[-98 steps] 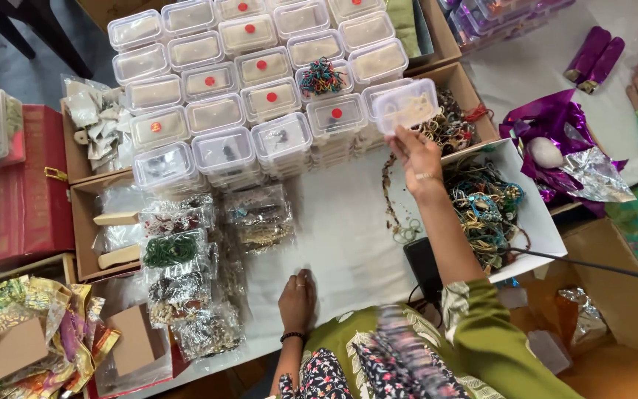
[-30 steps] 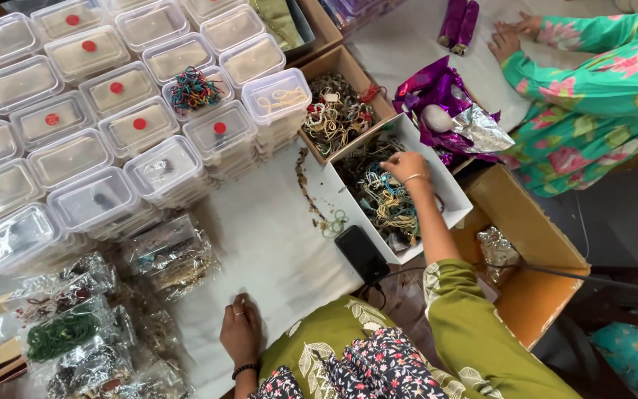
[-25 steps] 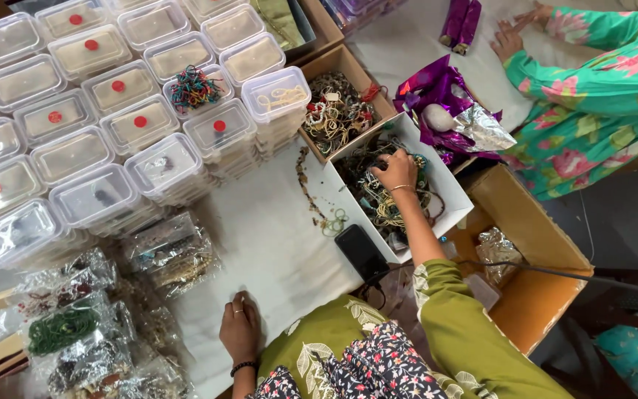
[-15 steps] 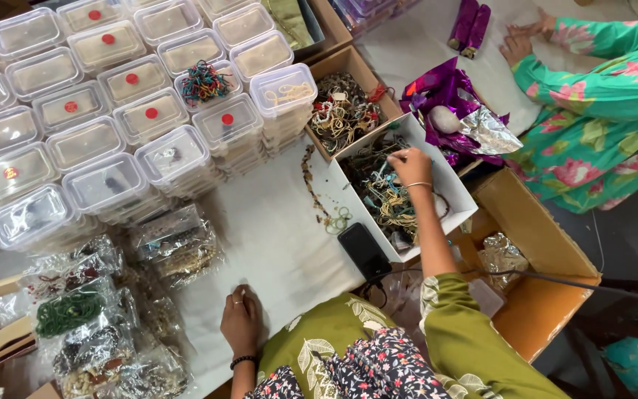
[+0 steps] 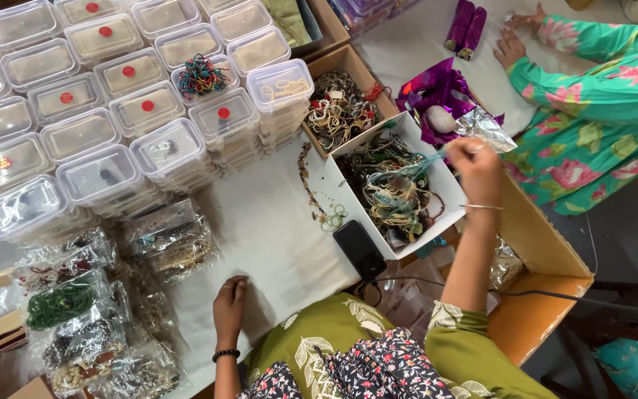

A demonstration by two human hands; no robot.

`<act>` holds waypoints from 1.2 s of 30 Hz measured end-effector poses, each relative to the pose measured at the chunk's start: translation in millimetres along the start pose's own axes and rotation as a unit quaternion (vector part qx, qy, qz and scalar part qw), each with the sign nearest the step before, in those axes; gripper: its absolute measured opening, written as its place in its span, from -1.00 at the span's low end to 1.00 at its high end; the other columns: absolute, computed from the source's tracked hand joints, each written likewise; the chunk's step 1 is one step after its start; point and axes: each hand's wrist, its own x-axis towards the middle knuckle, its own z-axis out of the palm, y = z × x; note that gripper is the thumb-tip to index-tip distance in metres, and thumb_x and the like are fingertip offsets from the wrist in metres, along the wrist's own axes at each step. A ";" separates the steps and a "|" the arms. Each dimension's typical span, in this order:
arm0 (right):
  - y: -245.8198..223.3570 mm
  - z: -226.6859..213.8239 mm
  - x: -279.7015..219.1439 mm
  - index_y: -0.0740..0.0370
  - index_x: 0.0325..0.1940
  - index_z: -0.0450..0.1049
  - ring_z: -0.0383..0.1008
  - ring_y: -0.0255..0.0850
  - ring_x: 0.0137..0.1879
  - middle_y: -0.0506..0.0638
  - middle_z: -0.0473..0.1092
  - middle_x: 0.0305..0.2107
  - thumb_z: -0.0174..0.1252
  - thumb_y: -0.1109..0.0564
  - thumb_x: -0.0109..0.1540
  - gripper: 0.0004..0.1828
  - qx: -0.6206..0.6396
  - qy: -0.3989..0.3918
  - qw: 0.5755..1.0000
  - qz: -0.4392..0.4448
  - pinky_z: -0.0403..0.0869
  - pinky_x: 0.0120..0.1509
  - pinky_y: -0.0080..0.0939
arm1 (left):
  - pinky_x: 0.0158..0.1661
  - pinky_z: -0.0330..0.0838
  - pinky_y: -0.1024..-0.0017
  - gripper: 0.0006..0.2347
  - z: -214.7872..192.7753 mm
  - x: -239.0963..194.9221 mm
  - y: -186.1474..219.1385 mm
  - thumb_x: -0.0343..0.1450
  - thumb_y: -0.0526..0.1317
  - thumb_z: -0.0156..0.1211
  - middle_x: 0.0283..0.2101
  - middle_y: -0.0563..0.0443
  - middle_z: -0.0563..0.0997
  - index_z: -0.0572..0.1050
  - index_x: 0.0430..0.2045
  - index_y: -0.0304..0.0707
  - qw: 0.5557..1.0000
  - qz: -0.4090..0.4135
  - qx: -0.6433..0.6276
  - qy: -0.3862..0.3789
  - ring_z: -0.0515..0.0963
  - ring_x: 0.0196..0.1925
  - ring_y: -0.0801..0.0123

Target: The person sorts various jewelry items, including necklaces and bracelets, from a large white box into small clear plastic containers. They place the filled containers onto a table alongside other organized supplies and occasionally reach into a cardboard box to retrieve more containers.

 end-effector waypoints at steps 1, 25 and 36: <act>-20.4 -10.8 -5.5 0.30 -0.14 0.59 0.47 -0.38 -0.11 -0.09 0.52 -0.24 0.26 0.21 0.30 -0.90 0.141 0.017 0.990 0.023 0.44 0.07 -0.37 | -0.24 0.45 0.39 -0.76 0.1 -2.0 -1.8 0.50 -0.11 0.06 -0.27 -0.12 0.69 0.62 -0.14 -0.19 1.000 -0.001 -0.008 0.009 0.60 -0.33 0.27; 150.5 192.5 22.7 -0.01 -0.09 0.68 0.64 -0.02 -0.11 0.09 0.61 -0.22 0.46 -0.16 0.04 -0.58 -0.324 -0.304 0.890 0.099 0.55 0.16 -0.06 | -0.42 0.33 0.47 -0.81 4.6 -9.9 10.7 0.49 -0.17 0.10 -0.48 0.00 0.61 0.65 -0.19 -0.15 0.995 -0.015 -0.026 0.095 0.42 -0.54 0.45; 92.7 27.7 -5.5 -0.07 -0.16 0.72 0.67 -0.21 -0.25 -0.06 0.64 -0.32 0.35 0.26 0.02 -0.65 -0.326 -0.373 0.857 0.143 0.60 -0.09 -0.18 | -0.51 0.21 0.44 -0.81 9.3 -11.8 8.4 0.49 -0.19 0.10 -0.59 0.02 0.48 0.66 -0.18 -0.19 0.991 -0.032 -0.027 0.126 0.28 -0.60 0.48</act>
